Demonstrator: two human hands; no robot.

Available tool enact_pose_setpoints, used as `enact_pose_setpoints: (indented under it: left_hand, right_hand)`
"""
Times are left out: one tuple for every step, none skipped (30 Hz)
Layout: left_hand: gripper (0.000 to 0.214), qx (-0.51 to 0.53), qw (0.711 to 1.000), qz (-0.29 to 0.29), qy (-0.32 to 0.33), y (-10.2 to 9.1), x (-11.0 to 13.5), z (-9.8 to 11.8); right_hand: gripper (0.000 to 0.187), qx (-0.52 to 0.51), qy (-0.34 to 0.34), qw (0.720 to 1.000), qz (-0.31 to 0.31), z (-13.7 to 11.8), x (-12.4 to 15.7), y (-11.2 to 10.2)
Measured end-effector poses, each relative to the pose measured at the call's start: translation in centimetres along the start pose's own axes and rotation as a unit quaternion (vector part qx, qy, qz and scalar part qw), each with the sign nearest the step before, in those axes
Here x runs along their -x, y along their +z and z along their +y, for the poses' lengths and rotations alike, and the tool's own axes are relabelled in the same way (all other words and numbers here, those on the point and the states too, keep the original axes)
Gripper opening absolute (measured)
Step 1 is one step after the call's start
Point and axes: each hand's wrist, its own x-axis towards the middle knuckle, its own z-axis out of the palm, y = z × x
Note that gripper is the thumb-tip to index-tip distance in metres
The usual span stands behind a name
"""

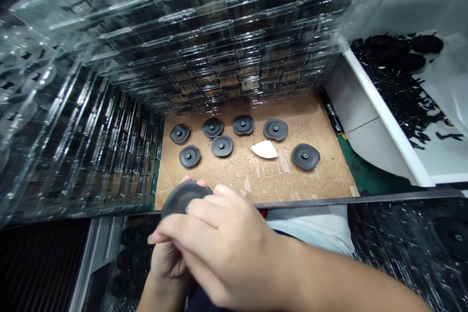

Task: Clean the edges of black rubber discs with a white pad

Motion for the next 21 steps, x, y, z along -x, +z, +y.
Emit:
enact_pose_setpoints:
  left_hand:
    - [0.048,0.013,1.000,-0.017,-0.006,-0.2,-0.1,0.1]
    - [0.049,0.026,0.999,-0.031,-0.014,-0.4,-0.1,0.1]
    - [0.051,0.036,0.998,-0.042,-0.020,-0.7,-0.2,0.1]
    - [0.052,0.039,0.998,-0.045,-0.023,-0.9,-0.3,0.0]
    - [0.052,0.037,0.998,-0.042,-0.024,-1.0,-0.3,0.0]
    - [0.051,0.035,0.998,-0.039,-0.026,-1.0,-0.3,0.0]
    - [0.050,0.035,0.998,-0.041,-0.028,-1.0,-0.3,0.1]
    - [0.051,0.036,0.998,-0.047,-0.034,-0.9,-0.2,0.2]
    - [0.052,0.042,0.997,-0.055,-0.045,-0.7,-0.1,0.4]
    - [0.055,0.052,0.995,-0.066,-0.059,-0.5,-0.1,0.6]
    - [0.057,0.066,0.992,-0.081,-0.073,-0.2,0.0,0.7]
    - [0.058,0.081,0.989,-0.096,-0.083,-0.1,-0.1,0.9]
    - [0.057,0.095,0.985,-0.107,-0.092,0.1,-0.1,1.0]
    - [0.054,0.107,0.983,-0.117,-0.096,0.2,-0.2,1.0]
    - [0.052,0.114,0.981,-0.125,-0.096,0.2,-0.3,1.0]
    - [0.051,0.117,0.980,-0.131,-0.094,0.2,-0.5,1.0]
    - [0.052,0.119,0.979,-0.137,-0.095,0.1,-0.6,0.9]
    - [0.052,0.120,0.978,-0.141,-0.099,0.0,-0.7,0.9]
    - [0.053,0.123,0.976,-0.146,-0.103,-0.1,-0.7,0.8]
    - [0.053,0.125,0.975,-0.149,-0.106,-0.3,-0.8,0.8]
    - [0.053,0.127,0.974,-0.150,-0.108,-0.4,-0.8,0.8]
  right_hand:
    - [0.022,-0.006,0.021,1.000,-0.023,0.0,0.5,-0.4]
    - [0.021,0.007,0.049,0.998,-0.033,0.0,0.9,-0.9]
    - [0.021,0.035,0.076,0.996,-0.033,0.1,1.1,-1.3]
    - [0.021,0.070,0.091,0.993,-0.024,0.2,1.3,-1.7]
    - [0.022,0.102,0.090,0.991,-0.011,0.4,1.3,-1.9]
    - [0.025,0.122,0.077,0.990,0.000,0.7,1.2,-2.1]
    - [0.028,0.121,0.062,0.991,0.007,1.0,1.0,-2.2]
    - [0.030,0.098,0.057,0.993,0.014,1.4,0.9,-2.2]
    - [0.030,0.062,0.070,0.995,0.026,1.8,0.8,-2.2]
    - [0.029,0.022,0.102,0.994,0.045,2.2,0.9,-2.1]
    - [0.026,-0.014,0.149,0.986,0.069,2.8,1.1,-2.0]
    - [0.023,-0.042,0.202,0.974,0.095,3.3,1.4,-1.9]
    - [0.020,-0.065,0.252,0.958,0.118,3.9,1.9,-1.7]
    - [0.019,-0.085,0.294,0.942,0.135,4.4,2.5,-1.6]
    - [0.019,-0.107,0.328,0.928,0.140,5.0,3.1,-1.4]
    - [0.020,-0.130,0.355,0.916,0.136,5.4,3.7,-1.2]
    - [0.022,-0.147,0.376,0.907,0.124,5.7,4.2,-1.1]
    - [0.024,-0.157,0.392,0.900,0.111,6.0,4.6,-1.0]
    - [0.026,-0.159,0.404,0.896,0.098,6.1,4.9,-0.9]
    - [0.027,-0.156,0.410,0.894,0.085,6.2,5.1,-0.8]
    - [0.028,-0.149,0.412,0.896,0.076,6.2,5.2,-0.7]
